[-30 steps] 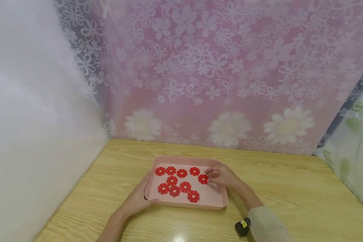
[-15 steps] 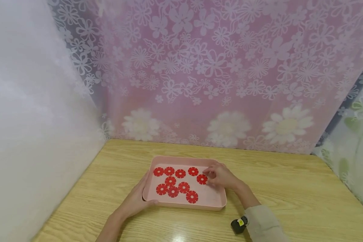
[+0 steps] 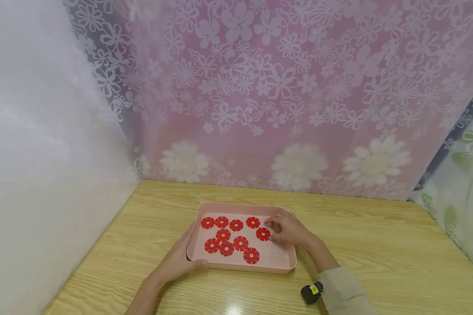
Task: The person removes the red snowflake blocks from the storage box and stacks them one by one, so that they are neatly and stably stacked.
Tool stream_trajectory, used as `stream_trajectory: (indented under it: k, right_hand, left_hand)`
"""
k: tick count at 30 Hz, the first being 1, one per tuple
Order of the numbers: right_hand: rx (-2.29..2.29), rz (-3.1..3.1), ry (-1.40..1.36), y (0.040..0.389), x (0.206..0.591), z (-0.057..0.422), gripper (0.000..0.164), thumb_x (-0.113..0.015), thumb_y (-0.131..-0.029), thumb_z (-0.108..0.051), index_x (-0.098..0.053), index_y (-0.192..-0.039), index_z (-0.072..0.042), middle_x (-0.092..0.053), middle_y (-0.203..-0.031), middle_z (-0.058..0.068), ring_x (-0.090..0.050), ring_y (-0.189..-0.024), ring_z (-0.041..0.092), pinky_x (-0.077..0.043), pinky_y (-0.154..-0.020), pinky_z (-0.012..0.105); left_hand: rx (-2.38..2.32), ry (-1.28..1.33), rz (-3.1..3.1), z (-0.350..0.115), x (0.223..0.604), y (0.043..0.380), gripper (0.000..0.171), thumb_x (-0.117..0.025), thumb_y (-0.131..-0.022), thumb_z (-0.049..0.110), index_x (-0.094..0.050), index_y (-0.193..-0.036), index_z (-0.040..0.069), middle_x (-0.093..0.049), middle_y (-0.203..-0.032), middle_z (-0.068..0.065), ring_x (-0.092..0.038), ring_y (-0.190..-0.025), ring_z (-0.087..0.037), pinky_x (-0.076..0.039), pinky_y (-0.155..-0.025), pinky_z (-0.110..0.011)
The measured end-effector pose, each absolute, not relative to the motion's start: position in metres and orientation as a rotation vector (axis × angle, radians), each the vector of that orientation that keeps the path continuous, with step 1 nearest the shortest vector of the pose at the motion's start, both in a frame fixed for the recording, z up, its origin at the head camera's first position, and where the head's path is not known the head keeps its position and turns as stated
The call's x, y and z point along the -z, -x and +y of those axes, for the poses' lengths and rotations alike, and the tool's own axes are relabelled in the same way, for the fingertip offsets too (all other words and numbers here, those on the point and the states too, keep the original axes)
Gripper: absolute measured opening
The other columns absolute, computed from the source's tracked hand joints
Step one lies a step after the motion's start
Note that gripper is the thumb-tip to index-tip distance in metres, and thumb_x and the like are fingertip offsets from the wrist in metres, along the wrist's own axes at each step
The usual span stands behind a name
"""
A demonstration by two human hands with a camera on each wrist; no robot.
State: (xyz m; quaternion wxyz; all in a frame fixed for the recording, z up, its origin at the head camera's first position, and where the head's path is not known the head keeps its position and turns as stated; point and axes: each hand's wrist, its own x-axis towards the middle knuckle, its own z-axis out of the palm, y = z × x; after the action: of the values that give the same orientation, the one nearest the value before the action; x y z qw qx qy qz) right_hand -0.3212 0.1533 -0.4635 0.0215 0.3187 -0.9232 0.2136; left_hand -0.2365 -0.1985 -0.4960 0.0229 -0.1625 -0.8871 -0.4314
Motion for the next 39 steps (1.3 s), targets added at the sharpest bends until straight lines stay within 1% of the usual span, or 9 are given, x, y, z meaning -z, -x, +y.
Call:
stream_trajectory:
  k: [3, 7, 11, 15, 19, 25, 31, 34, 39]
  right_hand:
    - [-0.618, -2.862, -1.003, 0.3197, 0.4621, 0.1536, 0.036, -0.076, -0.072, -0.016, -0.067, -0.106, -0.012, -0.055, -0.096, 0.0, -0.04, -0.116, 0.032, -0.024, -0.096, 0.052]
    - [-0.592, -2.853, -1.048, 0.3178, 0.4611, 0.1539, 0.031, -0.076, -0.071, -0.019, -0.07, -0.102, -0.015, -0.053, -0.097, 0.002, -0.036, -0.119, 0.037, -0.022, -0.096, 0.054]
    - [-0.581, -2.853, -1.055, 0.3182, 0.4617, 0.1537, 0.03, -0.076, -0.071, -0.022, -0.071, -0.101, -0.018, -0.052, -0.094, 0.0, -0.037, -0.117, 0.034, -0.024, -0.095, 0.052]
    - [-0.555, -2.879, -1.018, 0.3198, 0.4637, 0.1529, 0.036, -0.077, -0.068, -0.031, -0.07, -0.102, -0.021, -0.05, -0.093, -0.003, -0.039, -0.113, 0.029, -0.025, -0.094, 0.05]
    - [-0.515, -2.9, -0.988, 0.3203, 0.4643, 0.1515, 0.039, -0.078, -0.066, -0.038, -0.07, -0.101, -0.023, -0.05, -0.094, -0.004, -0.037, -0.117, 0.031, -0.024, -0.096, 0.051]
    - [-0.567, -2.894, -0.962, 0.3185, 0.4639, 0.1498, 0.032, -0.08, -0.066, -0.033, -0.07, -0.095, -0.024, -0.051, -0.094, -0.003, -0.033, -0.122, 0.035, -0.021, -0.099, 0.051]
    - [-0.59, -2.898, -0.942, 0.3178, 0.4652, 0.1499, 0.029, -0.079, -0.067, -0.032, -0.068, -0.092, -0.024, -0.051, -0.096, -0.005, -0.032, -0.124, 0.032, -0.02, -0.1, 0.05]
    - [-0.601, -2.881, -0.948, 0.3178, 0.4652, 0.15, 0.028, -0.08, -0.066, -0.032, -0.068, -0.09, -0.022, -0.052, -0.095, -0.006, -0.035, -0.121, 0.03, -0.021, -0.099, 0.051]
    - [-0.627, -2.853, -0.959, 0.3177, 0.464, 0.15, 0.026, -0.08, -0.066, -0.028, -0.066, -0.085, -0.018, -0.052, -0.092, -0.007, -0.042, -0.109, 0.024, -0.023, -0.096, 0.051]
  left_hand:
    - [1.342, 0.509, -2.741, -0.1983, 0.4964, 0.2366, 0.108, -0.075, -0.069, 0.049, -0.01, -0.149, 0.017, -0.014, -0.151, 0.003, -0.017, -0.133, -0.019, -0.023, -0.101, -0.05]
    - [1.326, 0.511, -2.745, -0.1985, 0.4967, 0.2363, 0.109, -0.075, -0.069, 0.05, -0.01, -0.149, 0.016, -0.013, -0.151, 0.002, -0.017, -0.134, -0.019, -0.023, -0.101, -0.05]
    - [1.297, 0.526, -2.74, -0.1991, 0.4966, 0.2355, 0.108, -0.075, -0.069, 0.05, -0.01, -0.149, 0.015, -0.014, -0.151, -0.001, -0.018, -0.134, -0.023, -0.023, -0.1, -0.052]
    - [1.277, 0.537, -2.74, -0.1992, 0.4965, 0.2351, 0.108, -0.074, -0.069, 0.05, -0.01, -0.149, 0.015, -0.014, -0.151, -0.003, -0.019, -0.133, -0.027, -0.024, -0.099, -0.054]
    - [1.273, 0.529, -2.741, -0.1992, 0.4971, 0.2355, 0.108, -0.074, -0.069, 0.05, -0.01, -0.149, 0.014, -0.014, -0.151, -0.003, -0.019, -0.133, -0.027, -0.025, -0.099, -0.054]
    - [1.276, 0.523, -2.737, -0.1996, 0.4976, 0.2355, 0.108, -0.075, -0.069, 0.049, -0.011, -0.149, 0.014, -0.015, -0.151, -0.003, -0.02, -0.133, -0.027, -0.026, -0.098, -0.054]
    - [1.29, 0.534, -2.732, -0.1995, 0.4978, 0.2362, 0.108, -0.075, -0.07, 0.048, -0.01, -0.149, 0.013, -0.015, -0.151, -0.004, -0.02, -0.133, -0.027, -0.025, -0.099, -0.054]
    - [1.288, 0.532, -2.735, -0.1997, 0.498, 0.2365, 0.109, -0.075, -0.069, 0.049, -0.01, -0.149, 0.013, -0.014, -0.151, -0.003, -0.019, -0.133, -0.026, -0.024, -0.1, -0.053]
    - [1.273, 0.524, -2.75, -0.1996, 0.4971, 0.2361, 0.109, -0.074, -0.069, 0.051, -0.01, -0.149, 0.013, -0.014, -0.151, -0.003, -0.018, -0.134, -0.025, -0.024, -0.1, -0.053]
